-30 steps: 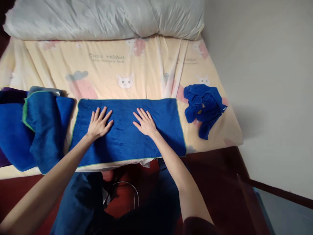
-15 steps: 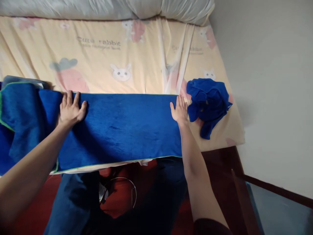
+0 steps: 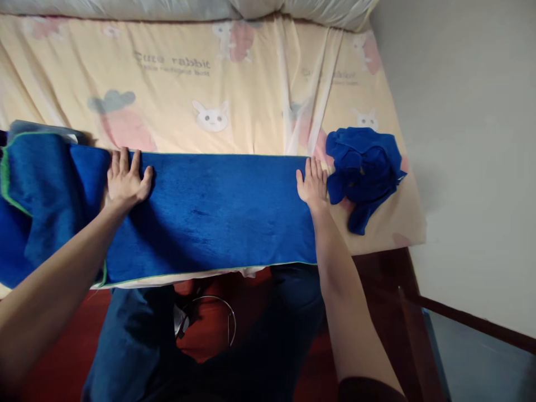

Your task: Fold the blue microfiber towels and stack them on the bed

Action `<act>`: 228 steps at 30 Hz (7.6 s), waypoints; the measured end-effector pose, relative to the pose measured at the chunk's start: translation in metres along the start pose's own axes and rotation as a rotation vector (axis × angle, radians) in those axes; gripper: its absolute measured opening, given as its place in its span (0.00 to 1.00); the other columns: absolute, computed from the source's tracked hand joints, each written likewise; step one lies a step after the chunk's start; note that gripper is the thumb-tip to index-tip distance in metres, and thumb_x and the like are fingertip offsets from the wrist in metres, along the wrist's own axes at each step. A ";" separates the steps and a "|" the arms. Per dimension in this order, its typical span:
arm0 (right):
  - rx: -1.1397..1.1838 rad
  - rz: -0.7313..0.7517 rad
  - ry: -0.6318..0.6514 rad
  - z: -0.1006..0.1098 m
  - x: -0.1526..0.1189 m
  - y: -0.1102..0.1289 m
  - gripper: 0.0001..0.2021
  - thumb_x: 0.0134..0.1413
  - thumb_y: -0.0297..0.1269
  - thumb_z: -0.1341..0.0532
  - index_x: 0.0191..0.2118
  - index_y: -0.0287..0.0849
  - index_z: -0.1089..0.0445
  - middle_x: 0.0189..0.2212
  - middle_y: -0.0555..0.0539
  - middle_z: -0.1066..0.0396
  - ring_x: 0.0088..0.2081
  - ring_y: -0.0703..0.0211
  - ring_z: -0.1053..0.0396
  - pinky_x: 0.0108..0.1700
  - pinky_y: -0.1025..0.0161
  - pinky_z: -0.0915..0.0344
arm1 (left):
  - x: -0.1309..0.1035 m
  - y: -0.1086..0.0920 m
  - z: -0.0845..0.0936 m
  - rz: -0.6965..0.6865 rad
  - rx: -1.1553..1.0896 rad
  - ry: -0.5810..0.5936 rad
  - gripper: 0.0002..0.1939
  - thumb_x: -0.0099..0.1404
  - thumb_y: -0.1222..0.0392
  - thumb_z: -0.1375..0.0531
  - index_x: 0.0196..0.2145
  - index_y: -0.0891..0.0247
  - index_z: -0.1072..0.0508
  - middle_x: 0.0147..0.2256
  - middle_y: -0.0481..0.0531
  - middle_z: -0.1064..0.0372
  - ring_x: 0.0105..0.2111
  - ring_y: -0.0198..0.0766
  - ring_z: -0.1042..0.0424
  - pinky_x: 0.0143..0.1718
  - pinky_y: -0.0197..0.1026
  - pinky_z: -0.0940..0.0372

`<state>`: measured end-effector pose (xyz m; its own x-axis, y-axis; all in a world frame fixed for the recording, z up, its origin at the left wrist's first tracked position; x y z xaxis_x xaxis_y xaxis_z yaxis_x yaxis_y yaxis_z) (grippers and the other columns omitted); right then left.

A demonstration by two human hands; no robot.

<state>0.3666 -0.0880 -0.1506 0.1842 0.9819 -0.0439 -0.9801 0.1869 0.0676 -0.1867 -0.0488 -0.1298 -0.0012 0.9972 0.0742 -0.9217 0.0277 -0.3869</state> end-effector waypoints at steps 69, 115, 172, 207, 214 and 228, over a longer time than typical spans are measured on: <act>0.328 0.413 0.050 0.016 -0.236 0.262 0.31 0.72 0.41 0.52 0.75 0.36 0.55 0.75 0.43 0.61 0.76 0.52 0.65 0.75 0.43 0.64 | -0.220 -0.122 -0.024 -0.329 -0.039 0.096 0.33 0.75 0.56 0.55 0.74 0.64 0.51 0.74 0.61 0.61 0.74 0.52 0.62 0.73 0.64 0.61; 0.026 0.131 0.048 0.019 -0.222 -0.014 0.33 0.71 0.45 0.59 0.75 0.35 0.56 0.75 0.42 0.57 0.75 0.54 0.59 0.75 0.47 0.60 | -0.236 -0.001 0.036 -0.067 0.079 -0.025 0.34 0.74 0.49 0.54 0.72 0.65 0.46 0.74 0.63 0.61 0.74 0.57 0.61 0.70 0.64 0.54; 1.620 -0.098 -0.030 -0.022 -0.357 0.246 0.41 0.57 0.50 0.39 0.72 0.36 0.46 0.41 0.39 0.22 0.43 0.49 0.21 0.49 0.53 0.25 | -0.424 0.037 0.053 -0.070 -0.191 0.225 0.16 0.67 0.55 0.48 0.42 0.56 0.20 0.49 0.53 0.21 0.61 0.52 0.32 0.63 0.58 0.37; 1.495 -0.243 0.101 -0.016 -0.367 0.260 0.30 0.71 0.43 0.46 0.73 0.41 0.50 0.40 0.42 0.23 0.42 0.52 0.23 0.51 0.51 0.26 | 0.058 -0.231 -0.041 -0.339 0.277 0.493 0.21 0.69 0.69 0.45 0.59 0.72 0.29 0.55 0.70 0.30 0.59 0.54 0.32 0.58 0.53 0.34; 1.484 -0.244 0.148 -0.018 -0.352 0.261 0.31 0.71 0.43 0.47 0.74 0.43 0.51 0.37 0.46 0.26 0.39 0.53 0.24 0.51 0.51 0.27 | 0.090 -0.233 -0.057 -0.196 0.197 0.595 0.25 0.64 0.62 0.32 0.57 0.74 0.28 0.55 0.67 0.32 0.58 0.55 0.32 0.61 0.54 0.38; 1.416 -0.272 0.188 -0.022 -0.372 0.254 0.31 0.71 0.42 0.48 0.74 0.44 0.52 0.36 0.48 0.23 0.41 0.54 0.23 0.53 0.53 0.29 | 0.095 -0.217 -0.050 -0.188 -0.054 0.403 0.19 0.71 0.60 0.39 0.56 0.69 0.30 0.57 0.65 0.36 0.58 0.51 0.31 0.59 0.51 0.36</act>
<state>0.0471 -0.4061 -0.1386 0.2273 0.9144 -0.3350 -0.0033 0.3447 0.9387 0.0322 0.0434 -0.0844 0.3259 0.9213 -0.2123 -0.8696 0.2040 -0.4496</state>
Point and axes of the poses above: each hand's wrist, its own x-axis towards the middle knuckle, its own z-axis out of the back of the hand, y = z × x, the point moved 2 cm from there along x, towards the middle knuckle
